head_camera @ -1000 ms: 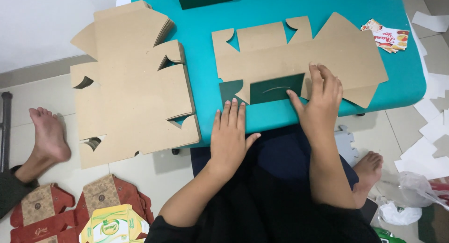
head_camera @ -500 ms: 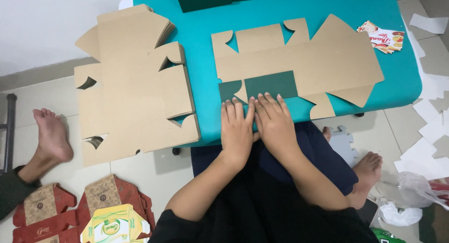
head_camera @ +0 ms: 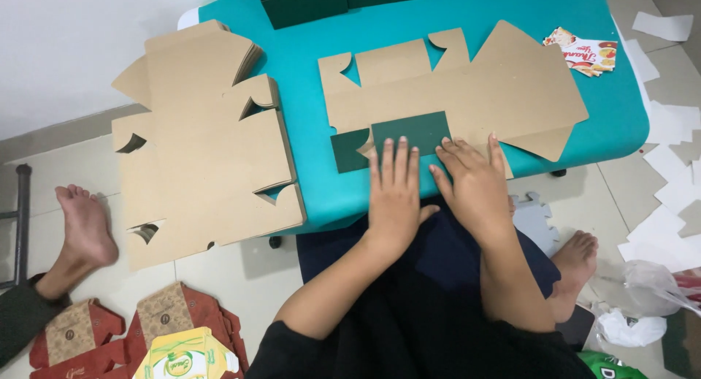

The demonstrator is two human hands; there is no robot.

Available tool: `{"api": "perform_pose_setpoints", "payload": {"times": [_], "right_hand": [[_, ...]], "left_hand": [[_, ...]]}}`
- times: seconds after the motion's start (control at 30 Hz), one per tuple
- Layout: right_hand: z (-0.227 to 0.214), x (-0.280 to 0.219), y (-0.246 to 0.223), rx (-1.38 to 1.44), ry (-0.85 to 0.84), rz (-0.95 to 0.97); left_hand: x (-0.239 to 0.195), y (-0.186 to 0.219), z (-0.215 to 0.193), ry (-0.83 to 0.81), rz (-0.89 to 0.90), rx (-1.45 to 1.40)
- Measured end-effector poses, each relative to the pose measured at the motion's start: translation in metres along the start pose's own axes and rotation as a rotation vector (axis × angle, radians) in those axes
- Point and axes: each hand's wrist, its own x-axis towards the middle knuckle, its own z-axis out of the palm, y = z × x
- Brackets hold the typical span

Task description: The person is manually folding cardboard templates into small gift boxes and placing a thank you card inside each one.

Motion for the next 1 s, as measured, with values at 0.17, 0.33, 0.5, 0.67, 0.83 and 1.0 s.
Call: {"api": "perform_pose_setpoints", "payload": {"times": [0.17, 0.33, 0.5, 0.67, 0.83, 1.0], "right_hand": [[0.001, 0.000, 0.016, 0.070, -0.003, -0.008], [-0.010, -0.003, 0.027, 0.220, -0.181, -0.021], [-0.026, -0.009, 0.036, 0.303, -0.307, 0.042], [-0.035, -0.010, 0.055, 0.414, -0.155, 0.106], [-0.021, -0.005, 0.059, 0.538, 0.117, 0.098], [0.012, 0.000, 0.058, 1.057, 0.296, 0.194]], "left_hand": [[0.041, 0.007, 0.045, -0.007, 0.144, -0.052], [0.044, -0.005, 0.042, -0.034, 0.188, -0.162], [0.039, -0.010, 0.027, -0.059, 0.192, -0.198], [0.033, -0.015, 0.017, -0.082, 0.196, -0.212], [0.025, -0.018, 0.012, -0.100, 0.162, -0.185], [0.022, -0.014, 0.005, -0.098, 0.160, -0.127]]}}
